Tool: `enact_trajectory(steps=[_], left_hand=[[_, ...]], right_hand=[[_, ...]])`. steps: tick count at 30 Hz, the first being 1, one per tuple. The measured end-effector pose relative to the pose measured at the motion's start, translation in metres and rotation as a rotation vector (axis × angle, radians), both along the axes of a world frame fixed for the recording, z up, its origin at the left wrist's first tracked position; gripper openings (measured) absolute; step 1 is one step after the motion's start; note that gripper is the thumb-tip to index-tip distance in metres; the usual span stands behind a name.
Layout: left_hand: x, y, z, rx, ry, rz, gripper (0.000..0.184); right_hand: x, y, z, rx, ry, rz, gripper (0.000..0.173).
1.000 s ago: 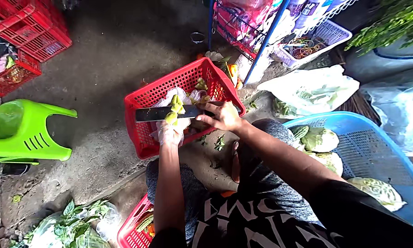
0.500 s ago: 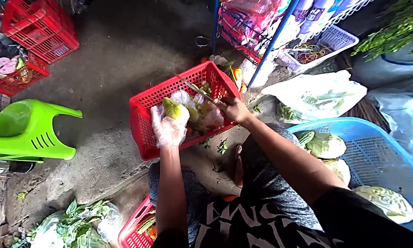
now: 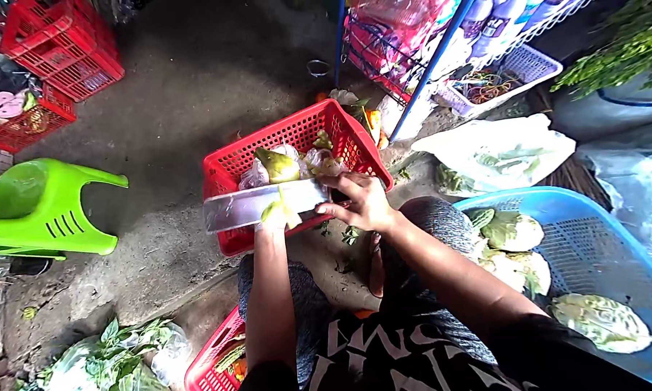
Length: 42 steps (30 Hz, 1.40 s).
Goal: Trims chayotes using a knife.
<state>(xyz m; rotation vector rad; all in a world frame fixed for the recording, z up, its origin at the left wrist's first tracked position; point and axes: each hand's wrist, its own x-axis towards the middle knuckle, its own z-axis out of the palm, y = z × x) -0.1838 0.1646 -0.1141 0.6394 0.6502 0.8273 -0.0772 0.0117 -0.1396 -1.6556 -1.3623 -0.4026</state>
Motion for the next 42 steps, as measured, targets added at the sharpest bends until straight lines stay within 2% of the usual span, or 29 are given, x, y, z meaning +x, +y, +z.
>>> enact_trajectory(steps=[2,6,9,12,15,18,20,23,26,27,28,30,31,32,33,35,36,40,42], left_hand=[[-0.005,0.005,-0.022,0.058,-0.106,-0.109,0.033],[-0.002,0.012,-0.028,-0.113,-0.342,-0.284,0.038],[-0.003,0.013,-0.034,-0.175,-0.257,-0.239,0.043],[0.002,0.015,-0.022,-0.081,-0.265,-0.325,0.049],[0.002,0.01,-0.011,-0.027,-0.237,-0.282,0.037],[-0.01,-0.004,-0.01,-0.148,-0.127,-0.054,0.029],[-0.009,-0.004,-0.006,-0.216,-0.03,-0.038,0.034],[-0.007,0.007,0.001,-0.17,-0.04,-0.274,0.047],[-0.005,0.013,0.001,-0.174,-0.019,-0.222,0.048],[-0.007,0.011,-0.008,-0.152,-0.007,-0.177,0.046],[-0.012,0.009,-0.018,-0.066,-0.003,-0.159,0.036],[-0.02,0.013,-0.038,0.24,-0.046,-0.225,0.03],[-0.018,0.012,-0.032,0.308,-0.037,-0.231,0.03],[-0.016,0.009,-0.023,0.274,-0.042,-0.237,0.03],[-0.012,0.006,-0.015,0.153,-0.085,-0.241,0.029],[-0.008,0.007,-0.011,-0.012,-0.209,-0.277,0.03],[-0.006,0.007,-0.012,-0.029,-0.247,-0.293,0.029],[-0.001,0.006,-0.012,-0.096,-0.24,-0.298,0.03],[-0.003,0.007,-0.01,-0.212,-0.124,-0.228,0.033]], right_hand=[[-0.001,0.007,0.0,-0.002,-0.168,-0.025,0.055],[-0.002,0.016,-0.004,-0.019,-0.28,-0.068,0.054],[-0.003,0.018,-0.006,-0.02,-0.303,-0.082,0.054],[-0.003,0.022,-0.006,-0.01,-0.318,-0.099,0.054],[-0.002,0.025,-0.008,0.001,-0.338,-0.083,0.054],[0.002,0.027,-0.012,0.004,-0.359,-0.046,0.054],[0.011,0.025,-0.019,-0.024,-0.287,-0.052,0.056],[0.038,0.012,-0.021,-0.129,0.026,-0.128,0.057],[0.03,0.005,-0.006,-0.155,0.039,-0.113,0.059],[0.017,0.005,-0.001,-0.159,-0.009,-0.067,0.059],[0.003,0.007,0.001,-0.154,-0.06,-0.012,0.057],[-0.014,0.017,-0.001,-0.115,-0.182,0.051,0.054],[-0.018,0.022,-0.004,-0.104,-0.226,0.056,0.054],[-0.02,0.026,-0.007,-0.099,-0.254,0.049,0.054],[-0.02,0.029,-0.009,-0.099,-0.264,0.041,0.054],[-0.019,0.031,-0.012,-0.086,-0.287,0.007,0.055],[-0.018,0.031,-0.012,-0.08,-0.304,-0.008,0.055],[-0.004,0.027,-0.018,-0.062,-0.339,-0.018,0.055],[0.012,0.021,-0.029,-0.094,-0.242,-0.056,0.057]])
